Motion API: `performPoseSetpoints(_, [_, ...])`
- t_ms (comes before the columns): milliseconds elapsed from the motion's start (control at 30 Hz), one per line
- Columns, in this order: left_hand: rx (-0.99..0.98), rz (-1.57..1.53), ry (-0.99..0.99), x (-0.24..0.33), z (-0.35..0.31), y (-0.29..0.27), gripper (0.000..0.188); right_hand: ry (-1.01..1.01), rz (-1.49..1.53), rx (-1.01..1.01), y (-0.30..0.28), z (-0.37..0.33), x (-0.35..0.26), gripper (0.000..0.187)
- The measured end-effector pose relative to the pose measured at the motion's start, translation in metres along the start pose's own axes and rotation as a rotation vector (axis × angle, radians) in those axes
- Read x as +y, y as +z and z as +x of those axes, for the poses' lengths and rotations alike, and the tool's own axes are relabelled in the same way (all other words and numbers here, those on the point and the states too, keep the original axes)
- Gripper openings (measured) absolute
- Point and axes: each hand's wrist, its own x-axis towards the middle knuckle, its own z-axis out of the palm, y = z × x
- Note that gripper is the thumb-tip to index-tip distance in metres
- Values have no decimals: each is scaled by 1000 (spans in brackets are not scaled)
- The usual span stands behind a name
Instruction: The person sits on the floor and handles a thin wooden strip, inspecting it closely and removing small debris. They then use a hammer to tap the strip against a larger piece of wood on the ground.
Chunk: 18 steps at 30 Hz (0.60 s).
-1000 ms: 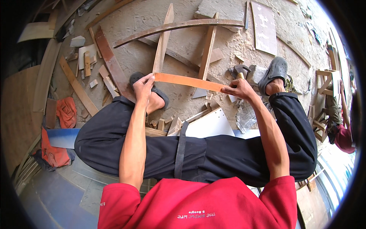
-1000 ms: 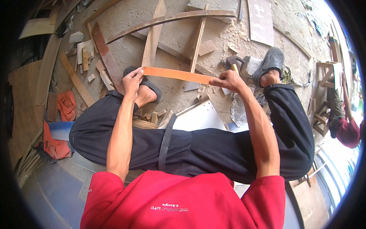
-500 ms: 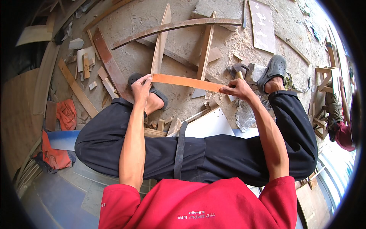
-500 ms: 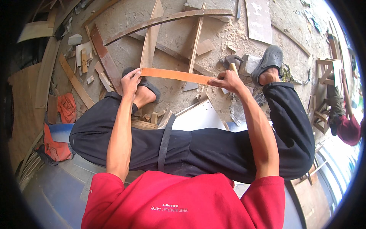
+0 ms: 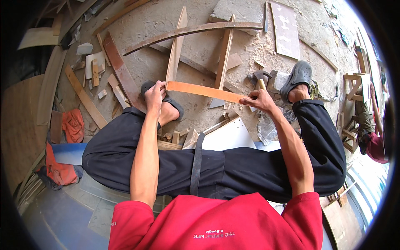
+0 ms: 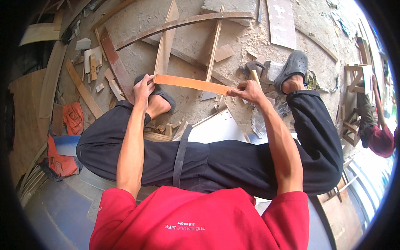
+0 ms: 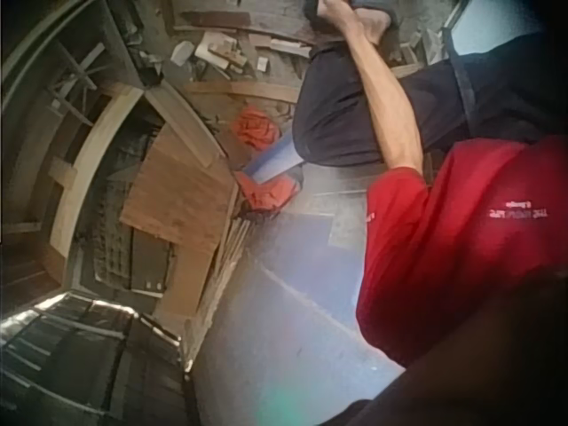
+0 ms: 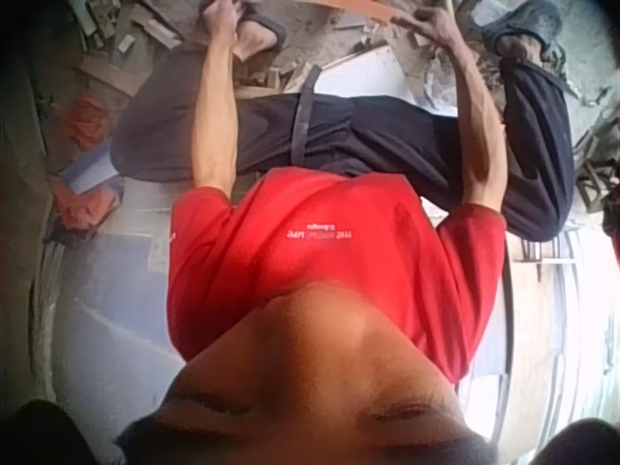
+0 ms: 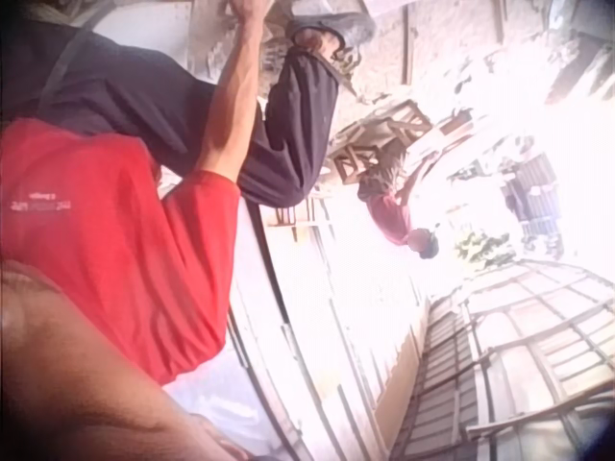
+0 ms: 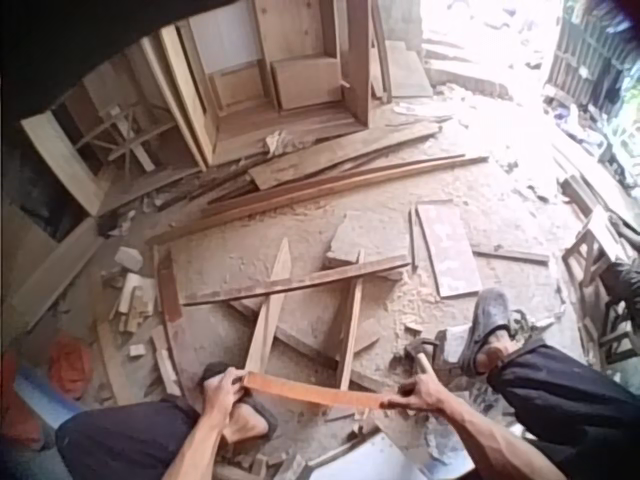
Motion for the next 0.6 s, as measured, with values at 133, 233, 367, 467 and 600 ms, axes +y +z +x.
performPoseSetpoints(133, [33, -1, -28, 3, -3, 2, 62, -13, 49, 38, 9, -1, 6, 63])
performPoseSetpoints(233, [82, -8, -44, 3, -4, 6, 68, -13, 65, 59, 11, -2, 7, 63])
performPoseSetpoints(367, [105, -44, -21, 2, -9, 7, 75, -45, 100, 104, 8, 3, -12, 68])
performPoseSetpoints(467, [129, -71, 12, -1, -10, 8, 86, -95, 81, 113, 10, 10, -42, 71])
performPoseSetpoints(600, [146, -101, 34, -4, -12, 10, 87, -116, 95, 142, 27, 20, -73, 71])
